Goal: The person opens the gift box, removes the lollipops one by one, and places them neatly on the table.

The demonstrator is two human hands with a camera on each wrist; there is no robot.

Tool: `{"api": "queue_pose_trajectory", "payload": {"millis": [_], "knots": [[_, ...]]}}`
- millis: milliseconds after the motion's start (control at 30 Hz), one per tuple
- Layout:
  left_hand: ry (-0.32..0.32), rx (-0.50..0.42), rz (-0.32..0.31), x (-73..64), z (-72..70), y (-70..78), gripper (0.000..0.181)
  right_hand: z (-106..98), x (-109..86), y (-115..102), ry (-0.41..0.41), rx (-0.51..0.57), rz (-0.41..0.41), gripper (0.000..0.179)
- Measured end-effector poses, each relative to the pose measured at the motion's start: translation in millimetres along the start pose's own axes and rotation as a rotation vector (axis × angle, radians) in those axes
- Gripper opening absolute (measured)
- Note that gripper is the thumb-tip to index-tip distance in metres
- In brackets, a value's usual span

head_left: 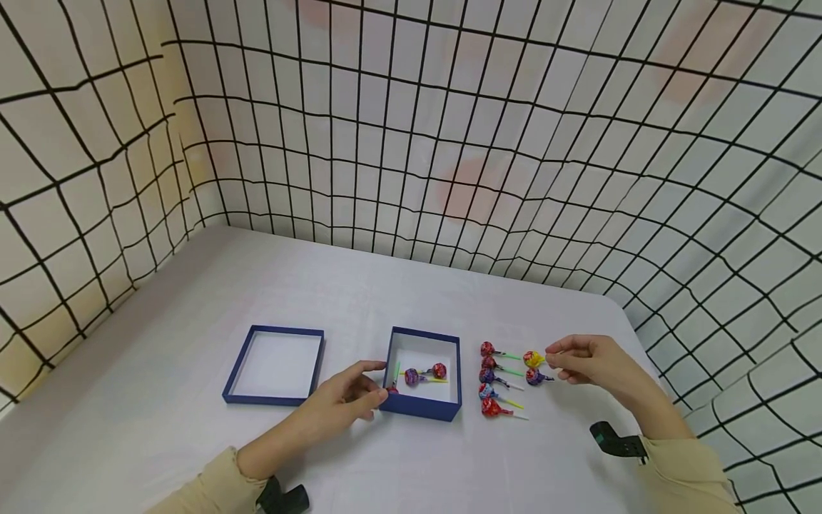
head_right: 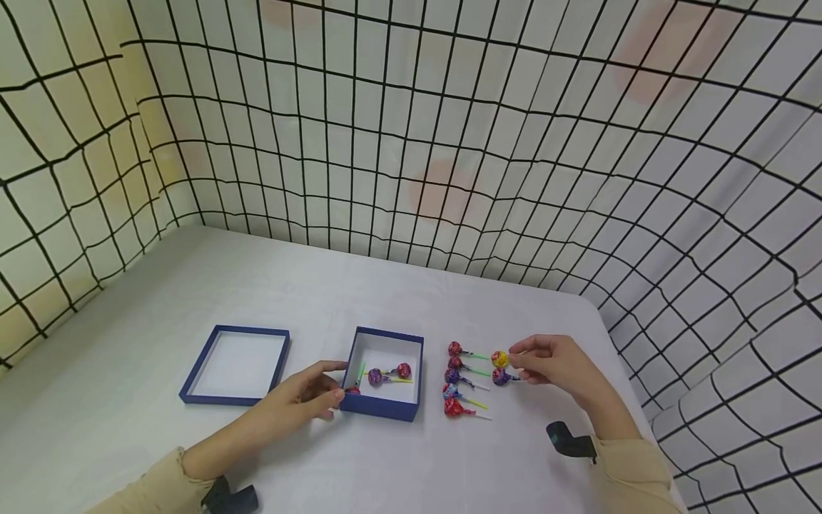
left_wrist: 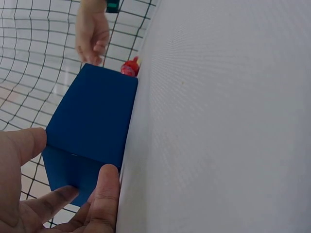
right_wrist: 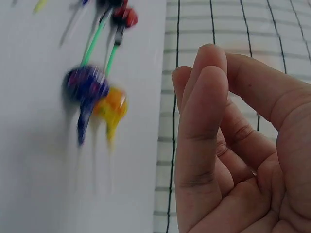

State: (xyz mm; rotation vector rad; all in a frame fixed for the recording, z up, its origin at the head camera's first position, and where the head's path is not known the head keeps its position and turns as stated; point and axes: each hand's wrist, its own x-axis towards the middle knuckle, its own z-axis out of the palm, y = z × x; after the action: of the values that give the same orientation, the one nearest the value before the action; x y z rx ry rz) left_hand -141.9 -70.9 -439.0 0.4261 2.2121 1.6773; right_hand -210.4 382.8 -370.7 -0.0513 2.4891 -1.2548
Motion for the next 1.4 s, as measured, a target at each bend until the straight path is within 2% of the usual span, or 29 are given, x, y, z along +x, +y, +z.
{"api": "queue_pose_trajectory", "payload": {"millis": [267,567,767,967,1267,1400], "knots": [[-0.010,-0.006,0.013,-0.2,-0.7,-0.7,0.059,34,4.4,-49,-0.111,-0.044,-0.084,0.040],[-0.009,-0.008,0.012,-0.9,-1.9,-0.6,0.059,64,24.6,-84,-0.193,-0.136,-0.153,0.031],[-0.017,-0.014,0.005,-0.4,-2.0,-0.9,0.059,82,33.5,-99,-0.252,-0.143,-0.150,0.025],[-0.013,-0.018,0.006,-0.3,-1.8,-0.8,0.059,96,39.1,-110,-0.301,-0.175,-0.185,0.024],[-0.009,-0.039,-0.035,0.4,0.1,0.5,0.059,117,49.4,-120,-0.332,-0.257,-0.190,0.015],[-0.006,-0.034,-0.027,-0.1,-0.5,1.1,0.059,127,51.9,-125,-0.338,-0.304,-0.176,0.008]]}}
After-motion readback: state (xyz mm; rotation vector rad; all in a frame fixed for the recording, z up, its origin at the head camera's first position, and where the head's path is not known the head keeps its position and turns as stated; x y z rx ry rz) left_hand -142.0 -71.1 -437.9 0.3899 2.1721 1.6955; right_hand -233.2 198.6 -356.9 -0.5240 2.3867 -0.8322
